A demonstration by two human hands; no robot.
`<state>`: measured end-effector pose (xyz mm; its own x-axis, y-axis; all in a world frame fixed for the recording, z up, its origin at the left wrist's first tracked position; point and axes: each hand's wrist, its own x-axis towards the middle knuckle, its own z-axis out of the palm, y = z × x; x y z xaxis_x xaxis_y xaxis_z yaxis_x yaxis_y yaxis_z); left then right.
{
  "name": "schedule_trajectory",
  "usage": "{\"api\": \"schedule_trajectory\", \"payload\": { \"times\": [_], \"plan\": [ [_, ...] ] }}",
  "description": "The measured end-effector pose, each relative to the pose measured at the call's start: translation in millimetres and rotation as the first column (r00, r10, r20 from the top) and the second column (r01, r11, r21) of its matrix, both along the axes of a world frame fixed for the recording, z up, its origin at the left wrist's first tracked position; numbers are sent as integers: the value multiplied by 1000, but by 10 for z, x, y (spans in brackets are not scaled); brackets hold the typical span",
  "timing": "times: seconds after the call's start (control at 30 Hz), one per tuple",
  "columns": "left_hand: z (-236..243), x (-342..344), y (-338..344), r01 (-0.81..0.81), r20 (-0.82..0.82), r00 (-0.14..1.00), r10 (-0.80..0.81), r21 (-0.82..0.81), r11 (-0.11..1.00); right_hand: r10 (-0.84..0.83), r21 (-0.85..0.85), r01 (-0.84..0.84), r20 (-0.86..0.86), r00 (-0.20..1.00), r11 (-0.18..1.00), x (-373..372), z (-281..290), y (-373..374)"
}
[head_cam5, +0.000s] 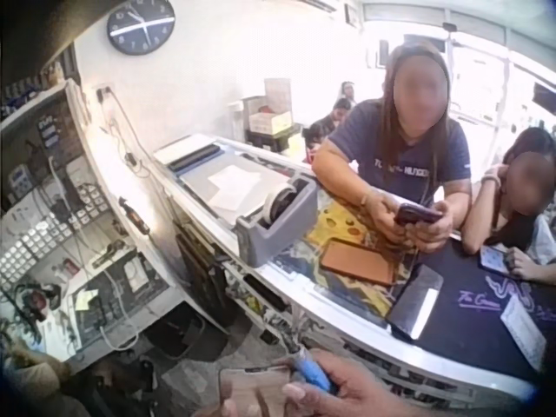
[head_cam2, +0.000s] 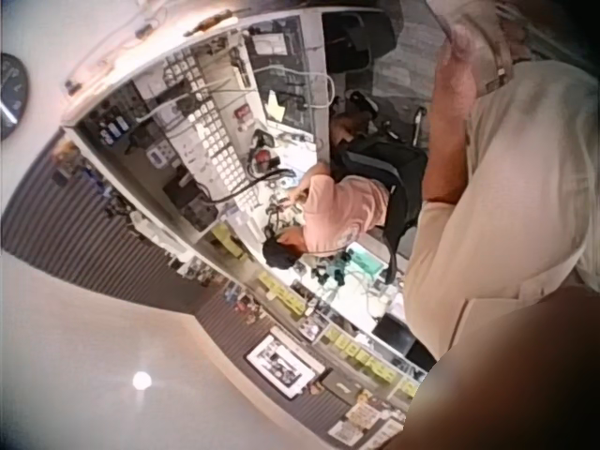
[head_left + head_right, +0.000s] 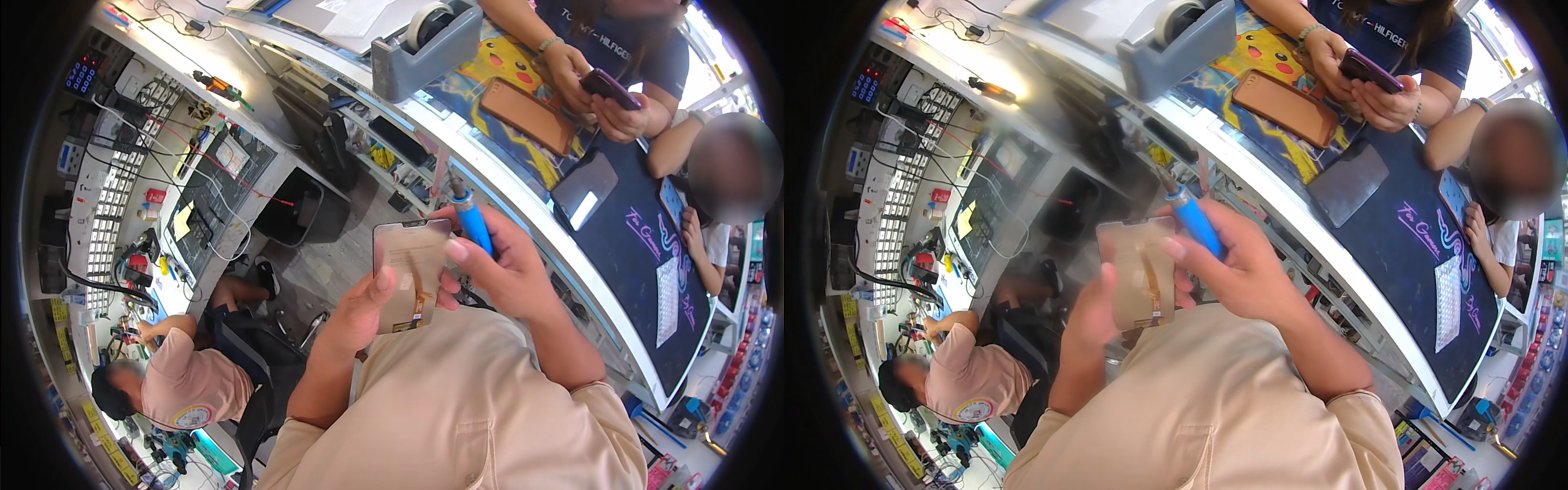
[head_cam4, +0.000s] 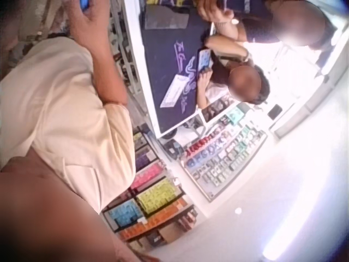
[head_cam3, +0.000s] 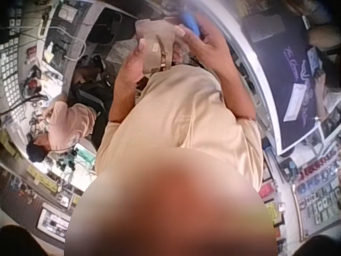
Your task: The person uses a heat gun to apply heat to a smartphone screen, then removes a protective film and inspects the device. The person hands the phone to a customer and later retrieves it to continue inspection.
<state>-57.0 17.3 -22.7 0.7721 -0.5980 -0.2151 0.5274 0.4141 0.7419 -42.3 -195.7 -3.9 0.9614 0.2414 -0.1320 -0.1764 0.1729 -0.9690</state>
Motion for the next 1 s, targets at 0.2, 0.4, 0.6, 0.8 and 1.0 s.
{"api": "schedule_trajectory", "payload": {
  "times": [0.2, 0.4, 0.6, 0.8, 1.0],
  "plan": [
    [-78, 48, 50, 61, -41, 997, -65, -90, 994, -9, -92, 6, -30, 1000, 996, -130, 46, -365],
    [-37, 120, 31, 55, 55, 997, -51, -79, 995, 50, -180, -50, -4, 999, 982, -247, -31, -383],
    [80, 118, 63, -41, 240, 971, 2, 156, 987, 124, -448, -44, 151, 981, 893, -283, 137, -365],
    [95, 112, 58, -66, 127, 990, 59, 52, 996, 93, -473, 14, 203, 975, 881, -215, 235, -356],
    [-16, 129, 71, -76, -92, 994, 55, -243, 967, 117, -458, 5, 238, 964, 889, -207, 262, -302]
  ]
}}
